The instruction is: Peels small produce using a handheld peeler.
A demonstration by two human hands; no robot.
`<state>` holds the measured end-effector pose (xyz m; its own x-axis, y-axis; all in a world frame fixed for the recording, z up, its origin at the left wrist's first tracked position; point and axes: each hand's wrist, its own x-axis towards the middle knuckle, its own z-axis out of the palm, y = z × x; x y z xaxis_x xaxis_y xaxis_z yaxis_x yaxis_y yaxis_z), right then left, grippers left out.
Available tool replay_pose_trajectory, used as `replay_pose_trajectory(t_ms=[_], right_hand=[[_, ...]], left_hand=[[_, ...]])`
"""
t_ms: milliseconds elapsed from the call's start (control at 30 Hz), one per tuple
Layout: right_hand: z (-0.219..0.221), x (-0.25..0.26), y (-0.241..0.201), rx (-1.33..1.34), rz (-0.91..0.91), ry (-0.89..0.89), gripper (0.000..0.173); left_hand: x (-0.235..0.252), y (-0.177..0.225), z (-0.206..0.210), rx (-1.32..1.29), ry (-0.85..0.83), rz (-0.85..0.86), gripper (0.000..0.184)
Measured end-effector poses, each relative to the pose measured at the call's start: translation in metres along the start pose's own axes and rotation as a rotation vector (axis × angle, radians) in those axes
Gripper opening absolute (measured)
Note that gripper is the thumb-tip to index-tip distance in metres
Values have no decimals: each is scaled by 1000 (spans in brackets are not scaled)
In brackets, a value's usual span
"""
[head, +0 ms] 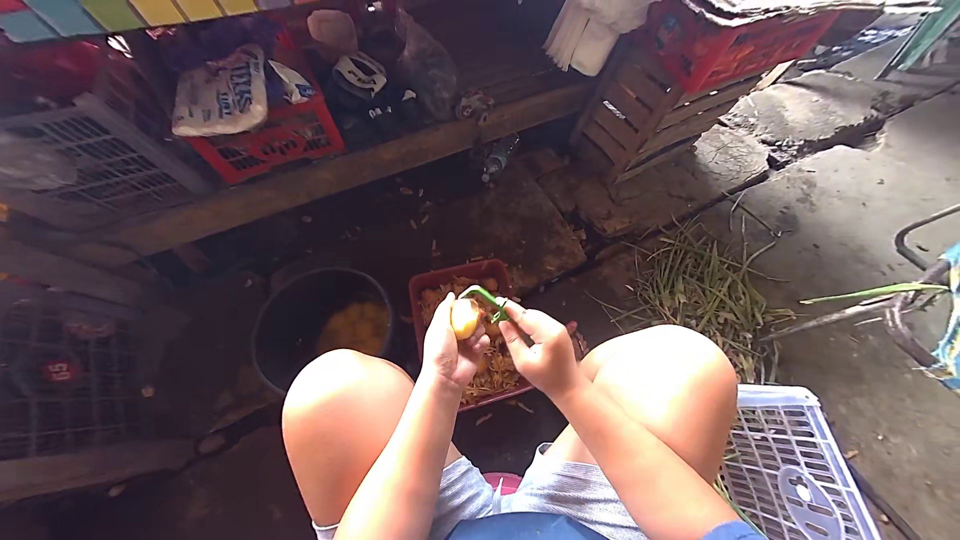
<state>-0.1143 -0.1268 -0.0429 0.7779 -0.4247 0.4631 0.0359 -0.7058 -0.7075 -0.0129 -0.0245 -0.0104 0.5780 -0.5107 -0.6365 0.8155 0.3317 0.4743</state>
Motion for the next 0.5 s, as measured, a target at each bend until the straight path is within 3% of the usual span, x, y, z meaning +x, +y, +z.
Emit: replay_pose_trajectory(t_ms=[200,267,367,400,500], right_hand=[[6,-1,3,-75,-162,-55,28],[0,3,5,-149,-75,-85,28],[-12,17,15,-236,314,-266,34],[-12,19,18,-173,367,-235,34],[-7,15,12,-19,269,-59,33]], left_hand=[[5,-5,-7,-37,-83,-7,52],[2,-5,-7,29,-104,3,45],[-11,-3,-5,149,-202,72,39],[-11,-2,-5,143,-198,97,40],[-2,2,-7,94,-54,108,43]])
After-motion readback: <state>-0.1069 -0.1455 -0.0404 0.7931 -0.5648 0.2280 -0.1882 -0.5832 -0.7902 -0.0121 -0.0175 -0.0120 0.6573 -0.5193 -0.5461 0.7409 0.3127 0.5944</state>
